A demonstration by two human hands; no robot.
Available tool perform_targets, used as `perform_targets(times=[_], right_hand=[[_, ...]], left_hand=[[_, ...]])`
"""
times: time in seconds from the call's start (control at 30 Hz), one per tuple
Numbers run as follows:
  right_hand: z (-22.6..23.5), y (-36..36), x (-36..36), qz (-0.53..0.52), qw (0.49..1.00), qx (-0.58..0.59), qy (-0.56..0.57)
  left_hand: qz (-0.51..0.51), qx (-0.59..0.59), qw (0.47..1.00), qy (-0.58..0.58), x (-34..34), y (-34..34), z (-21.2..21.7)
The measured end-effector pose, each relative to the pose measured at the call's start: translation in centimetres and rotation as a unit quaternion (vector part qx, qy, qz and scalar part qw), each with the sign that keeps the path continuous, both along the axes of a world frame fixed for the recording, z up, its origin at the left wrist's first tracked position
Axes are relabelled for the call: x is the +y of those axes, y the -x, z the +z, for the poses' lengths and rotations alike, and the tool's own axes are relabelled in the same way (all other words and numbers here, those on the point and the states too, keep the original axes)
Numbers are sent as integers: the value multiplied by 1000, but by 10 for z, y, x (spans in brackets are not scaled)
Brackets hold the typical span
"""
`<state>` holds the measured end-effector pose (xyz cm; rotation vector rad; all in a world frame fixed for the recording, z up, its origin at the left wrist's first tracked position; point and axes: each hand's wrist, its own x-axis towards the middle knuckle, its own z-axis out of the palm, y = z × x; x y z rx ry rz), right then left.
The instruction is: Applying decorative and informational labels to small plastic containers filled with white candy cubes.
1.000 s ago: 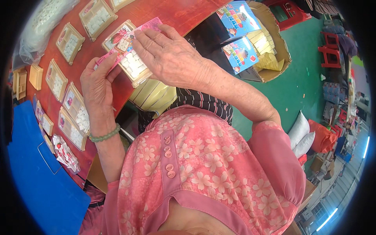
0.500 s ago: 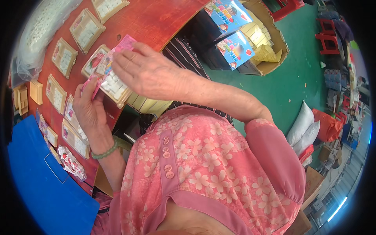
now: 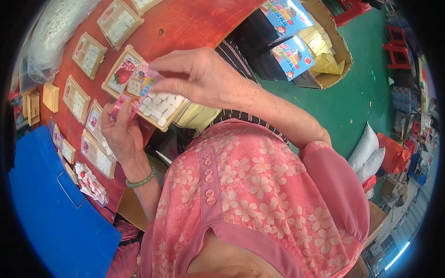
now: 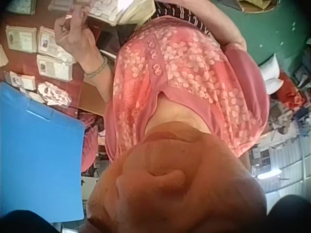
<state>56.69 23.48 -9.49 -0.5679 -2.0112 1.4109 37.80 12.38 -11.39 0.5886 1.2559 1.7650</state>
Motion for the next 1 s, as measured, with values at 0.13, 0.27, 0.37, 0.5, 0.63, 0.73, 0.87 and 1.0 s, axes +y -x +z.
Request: perform_targets(times=[0.13,0.27,0.37,0.5,0.63,0.73,0.87,1.0], right_hand=[[1,5,-3,-60,958,68,273],[-5,-2,0,-50,933,72,349],[-8,-8,0,-22,920,72,385],[-15,-14,-3,41,914,79,397],[-17,-13,-12,50,899,96,425],[-23,-17,-16,64,887,122,441],[-28,-23,-19,87,874,154,453],[-26,-24,-22,96,870,165,454]], left_hand=[[-26,43,999,-22,-3,-10,3],[-55,99,993,-14,-7,-9,3],[-80,110,991,19,-6,-14,6],[-122,63,991,-5,-11,-16,5],[-152,30,988,-26,-12,-18,0],[-204,36,978,-15,-14,-13,3],[-266,49,963,-7,-11,-8,9],[-298,-23,954,0,-12,-6,7]])
